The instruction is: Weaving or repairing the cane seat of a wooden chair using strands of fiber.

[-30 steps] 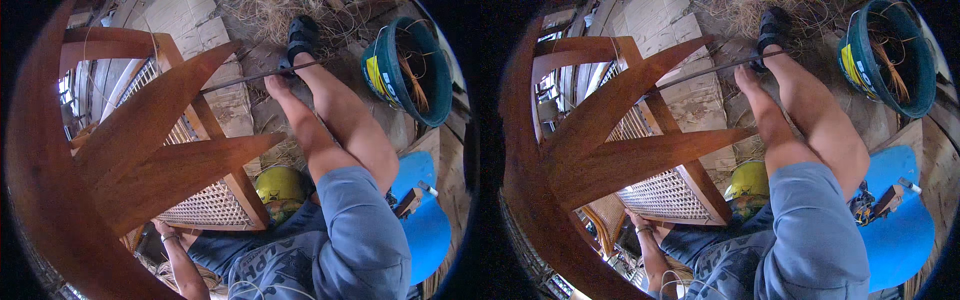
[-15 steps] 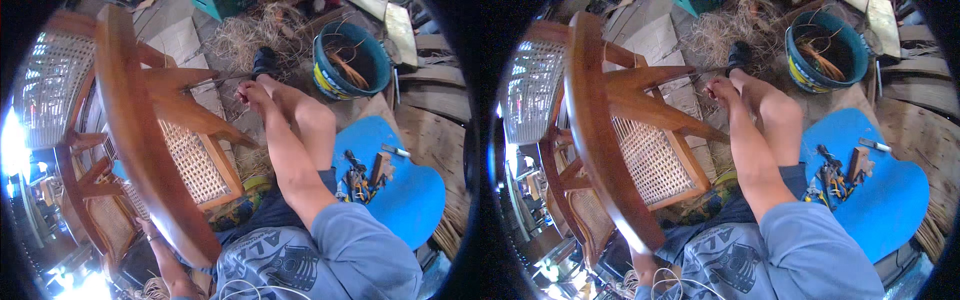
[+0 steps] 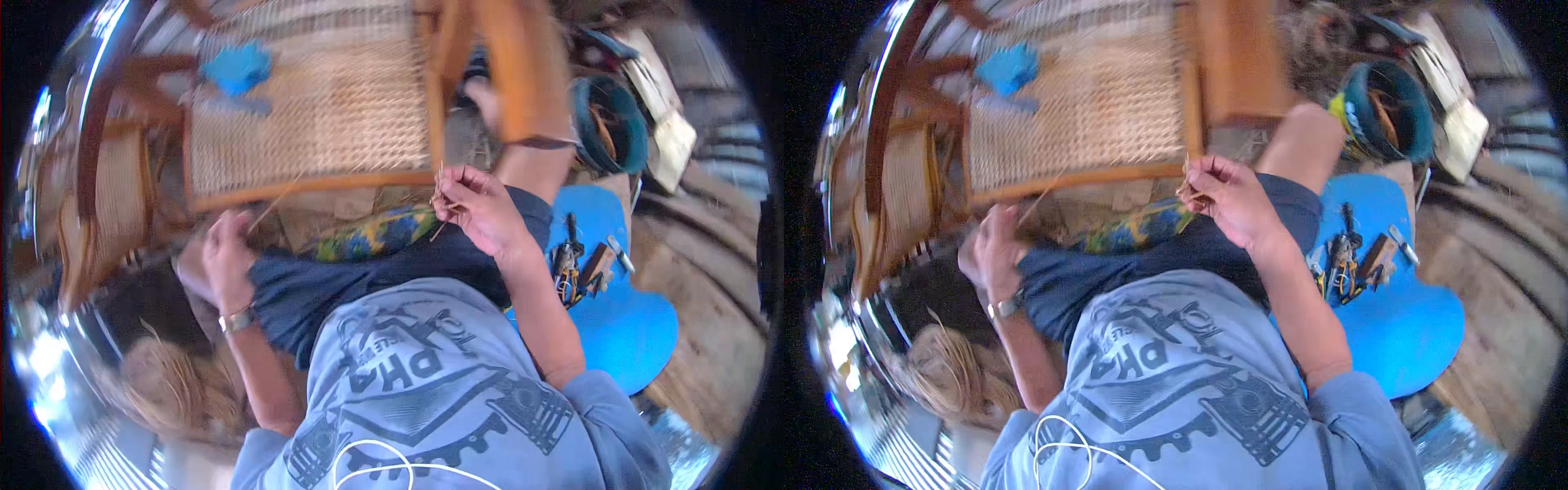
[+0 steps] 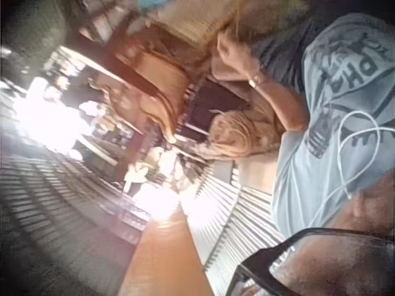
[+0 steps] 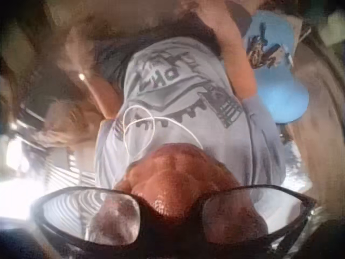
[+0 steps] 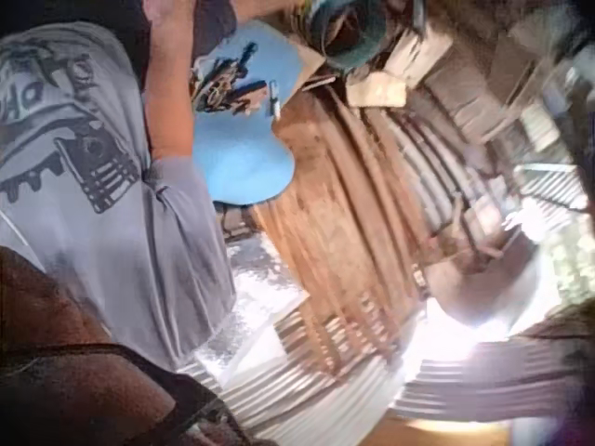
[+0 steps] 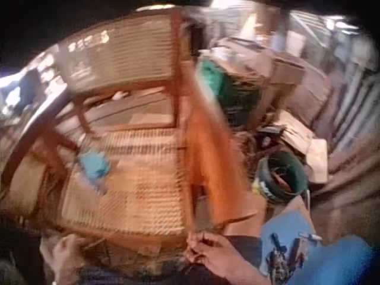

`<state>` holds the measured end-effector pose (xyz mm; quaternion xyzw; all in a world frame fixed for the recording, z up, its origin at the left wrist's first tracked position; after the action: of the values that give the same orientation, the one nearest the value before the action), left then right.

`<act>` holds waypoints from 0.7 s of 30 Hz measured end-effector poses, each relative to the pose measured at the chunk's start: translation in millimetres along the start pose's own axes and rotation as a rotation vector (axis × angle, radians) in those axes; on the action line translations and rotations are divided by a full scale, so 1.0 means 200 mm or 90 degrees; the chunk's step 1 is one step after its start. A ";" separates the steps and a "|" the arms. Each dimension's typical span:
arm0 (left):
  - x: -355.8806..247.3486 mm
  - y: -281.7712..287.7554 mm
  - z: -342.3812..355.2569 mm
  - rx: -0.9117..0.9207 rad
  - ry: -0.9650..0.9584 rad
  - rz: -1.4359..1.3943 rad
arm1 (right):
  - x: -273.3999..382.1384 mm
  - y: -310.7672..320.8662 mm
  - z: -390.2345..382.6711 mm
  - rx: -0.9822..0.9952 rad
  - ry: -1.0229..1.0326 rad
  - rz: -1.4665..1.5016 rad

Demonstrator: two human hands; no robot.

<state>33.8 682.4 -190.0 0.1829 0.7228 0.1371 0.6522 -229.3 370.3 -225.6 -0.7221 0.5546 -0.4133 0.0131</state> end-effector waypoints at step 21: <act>0.04 -0.13 -0.36 0.408 0.400 -0.297 | -0.37 -0.88 0.08 0.158 0.069 -0.532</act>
<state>-39.9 665.8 -201.0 0.1572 0.9115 -0.1925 0.3277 -82.8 490.3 -194.7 -0.8547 0.1608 -0.4837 -0.0978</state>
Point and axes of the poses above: each hand's wrist, its own z-axis towards the middle knuckle, its own y-axis out of the back of the hand, x = y × z, the point moved 4 cm from there along z, towards the middle knuckle, and after that the axes turned 15 degrees about -x, right-handed, at the moved point
